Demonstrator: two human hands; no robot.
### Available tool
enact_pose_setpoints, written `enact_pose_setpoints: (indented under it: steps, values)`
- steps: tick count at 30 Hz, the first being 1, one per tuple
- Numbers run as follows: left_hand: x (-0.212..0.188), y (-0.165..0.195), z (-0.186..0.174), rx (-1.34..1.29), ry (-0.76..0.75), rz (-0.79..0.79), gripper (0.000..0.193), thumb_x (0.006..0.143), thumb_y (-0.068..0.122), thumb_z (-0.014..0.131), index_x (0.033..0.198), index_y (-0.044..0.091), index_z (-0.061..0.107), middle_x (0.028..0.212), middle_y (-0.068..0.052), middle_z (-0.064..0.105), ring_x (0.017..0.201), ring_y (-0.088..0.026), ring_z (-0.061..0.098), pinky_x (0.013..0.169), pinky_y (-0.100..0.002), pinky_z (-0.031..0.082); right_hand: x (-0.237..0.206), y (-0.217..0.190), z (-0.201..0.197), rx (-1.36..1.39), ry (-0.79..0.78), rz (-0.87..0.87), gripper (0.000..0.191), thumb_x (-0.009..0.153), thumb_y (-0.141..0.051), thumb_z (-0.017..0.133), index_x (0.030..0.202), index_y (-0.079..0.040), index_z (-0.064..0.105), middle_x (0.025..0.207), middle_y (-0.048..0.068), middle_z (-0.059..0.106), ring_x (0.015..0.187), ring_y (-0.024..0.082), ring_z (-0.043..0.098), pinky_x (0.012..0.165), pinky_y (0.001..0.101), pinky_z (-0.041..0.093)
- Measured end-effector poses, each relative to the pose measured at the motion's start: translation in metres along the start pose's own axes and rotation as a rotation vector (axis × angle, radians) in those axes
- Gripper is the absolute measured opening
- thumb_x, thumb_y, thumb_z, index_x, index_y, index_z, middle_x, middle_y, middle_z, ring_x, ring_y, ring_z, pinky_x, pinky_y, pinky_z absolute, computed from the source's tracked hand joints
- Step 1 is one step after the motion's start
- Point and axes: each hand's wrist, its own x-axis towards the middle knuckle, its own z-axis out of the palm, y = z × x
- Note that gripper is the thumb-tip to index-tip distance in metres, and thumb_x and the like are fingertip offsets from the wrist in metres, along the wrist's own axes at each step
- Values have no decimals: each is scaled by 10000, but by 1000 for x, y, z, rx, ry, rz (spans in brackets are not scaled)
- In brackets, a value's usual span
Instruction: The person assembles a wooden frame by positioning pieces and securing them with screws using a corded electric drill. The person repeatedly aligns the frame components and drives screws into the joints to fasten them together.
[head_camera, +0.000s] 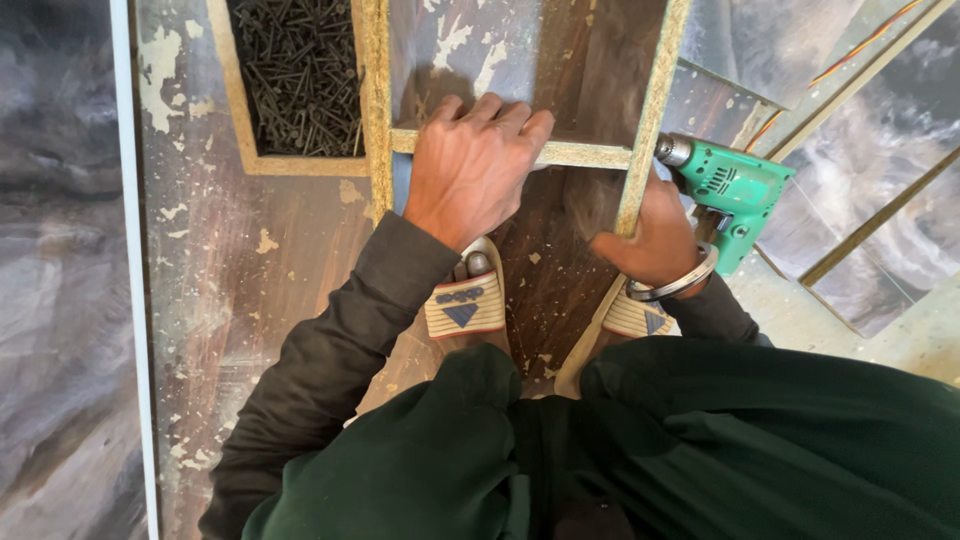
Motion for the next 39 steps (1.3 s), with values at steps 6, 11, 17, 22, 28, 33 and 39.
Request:
enact_pose_setpoints:
  steps: [6,11,17,22,28,33,39]
  values:
    - [0,-1,2,4,-6,-1,302,769,125,719,1064,82,669,946,-42,708,960,-229,682,757,-429,526,-2,2,1,-15,-9,39,685,704,-82,705,1363,39,563,1219,212,685,1133,362,688,1038,404,518]
    - [-2,-1,4,1,29,-1,332,781,123,727,1105,83,673,951,-39,702,958,-228,676,756,-428,522,-1,0,1,-52,12,4,697,700,-76,720,1368,36,556,1236,225,674,1163,379,674,1047,414,511]
    - [3,1,-6,-36,-40,-17,359,811,171,767,1138,62,668,1016,-69,698,981,-249,671,769,-431,509,3,-8,-3,-61,-32,70,755,702,-106,770,1401,41,526,1271,237,658,1181,380,663,1045,431,507]
    - [-2,-2,-37,-181,231,53,717,764,457,820,1273,-14,637,1153,-185,651,1034,-322,625,921,-472,498,-16,11,-23,292,46,298,1022,739,-226,824,1577,-18,277,1496,191,489,1344,337,544,933,390,575]
    - [-40,-81,-63,-372,468,-281,187,1087,93,720,1240,21,640,1156,-133,655,1057,-297,681,950,-374,552,-83,60,-77,-253,626,435,538,1103,-151,821,1494,22,494,1300,195,709,1127,248,755,833,324,601]
    - [-61,-113,-29,-97,358,-374,198,904,-105,678,1077,-11,700,1024,-184,684,949,-366,684,862,-435,558,-93,74,-61,-14,530,662,629,947,-218,832,1396,58,487,979,175,716,788,184,664,636,284,524]
    - [-62,-118,-11,-138,251,-394,184,841,-122,726,978,0,708,976,-181,670,936,-361,655,841,-456,533,-78,77,-75,183,531,748,405,931,-202,889,1122,84,676,981,154,730,797,148,683,670,277,561]
